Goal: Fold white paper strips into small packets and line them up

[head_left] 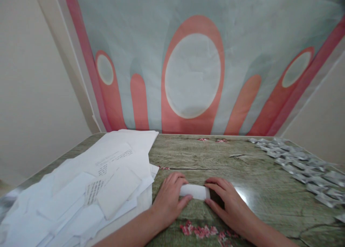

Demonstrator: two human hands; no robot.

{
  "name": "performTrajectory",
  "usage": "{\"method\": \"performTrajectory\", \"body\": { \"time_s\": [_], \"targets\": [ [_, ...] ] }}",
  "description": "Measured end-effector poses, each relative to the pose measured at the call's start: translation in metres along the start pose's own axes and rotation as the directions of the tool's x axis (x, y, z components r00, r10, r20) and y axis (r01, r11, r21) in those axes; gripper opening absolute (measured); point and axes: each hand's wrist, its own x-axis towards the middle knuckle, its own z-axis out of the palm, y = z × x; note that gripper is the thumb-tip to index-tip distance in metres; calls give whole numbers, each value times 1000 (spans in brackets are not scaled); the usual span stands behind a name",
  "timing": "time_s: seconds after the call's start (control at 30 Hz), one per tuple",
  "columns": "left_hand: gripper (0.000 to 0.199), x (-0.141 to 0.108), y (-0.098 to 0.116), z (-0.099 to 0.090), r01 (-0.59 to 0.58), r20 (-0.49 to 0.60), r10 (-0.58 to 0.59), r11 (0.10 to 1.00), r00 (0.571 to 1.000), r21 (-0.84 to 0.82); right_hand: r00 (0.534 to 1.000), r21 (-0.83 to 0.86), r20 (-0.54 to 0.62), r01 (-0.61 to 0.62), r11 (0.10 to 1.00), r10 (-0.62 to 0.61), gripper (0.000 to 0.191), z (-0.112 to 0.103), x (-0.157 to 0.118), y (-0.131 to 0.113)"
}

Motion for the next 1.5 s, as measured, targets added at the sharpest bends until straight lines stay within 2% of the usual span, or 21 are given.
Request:
{"method": "performTrajectory", "body": {
  "time_s": [0.3, 0.57, 0.73, 0.8, 0.87, 0.93, 1.0, 1.07, 1.17, 1.5],
  "targets": [
    [23, 0, 2, -1, 25, 58, -19, 995, 998, -101, 1000, 75, 12, 4, 997, -5, 21, -2, 1, -4],
    [18, 2, 10, -6, -122, 25, 134, 952, 991, -279, 999, 192, 45, -15, 981, 7, 19, -5, -1, -6],
    [18, 0, 13, -5, -148, -24, 149, 920, 989, -364, 998, 232, 53, 1, 973, -13, 15, -6, 0, -9],
    [18, 0, 12, -4, -105, -33, 101, 914, 994, -392, 998, 231, 53, 4, 973, -16, 20, -7, 0, -12],
    [22, 1, 12, -3, -12, -18, 5, 912, 1000, -410, 999, 230, 46, -11, 973, 0, 22, -8, 0, -14],
    [29, 2, 11, -3, 104, 23, -104, 905, 994, -412, 998, 244, 51, -32, 969, 20, 23, -8, 0, -15],
    [25, 3, 11, -3, 179, 71, -165, 897, 984, -404, 997, 275, 67, -62, 960, 46, 24, -8, -1, -15],
    [23, 4, 10, -2, 212, 121, -177, 890, 977, -404, 993, 312, 87, -102, 945, 78, 25, -8, -1, -16],
    [29, 6, 8, -1, 241, 175, -182, 876, 968, -419, 985, 348, 121, -158, 924, 122, 28, -9, 0, -18],
    [32, 7, 8, -2, 295, 209, -223, 848, 952, -439, 941, 455, 227, -330, 827, 250, 34, -5, 2, -14]
  ]
}}
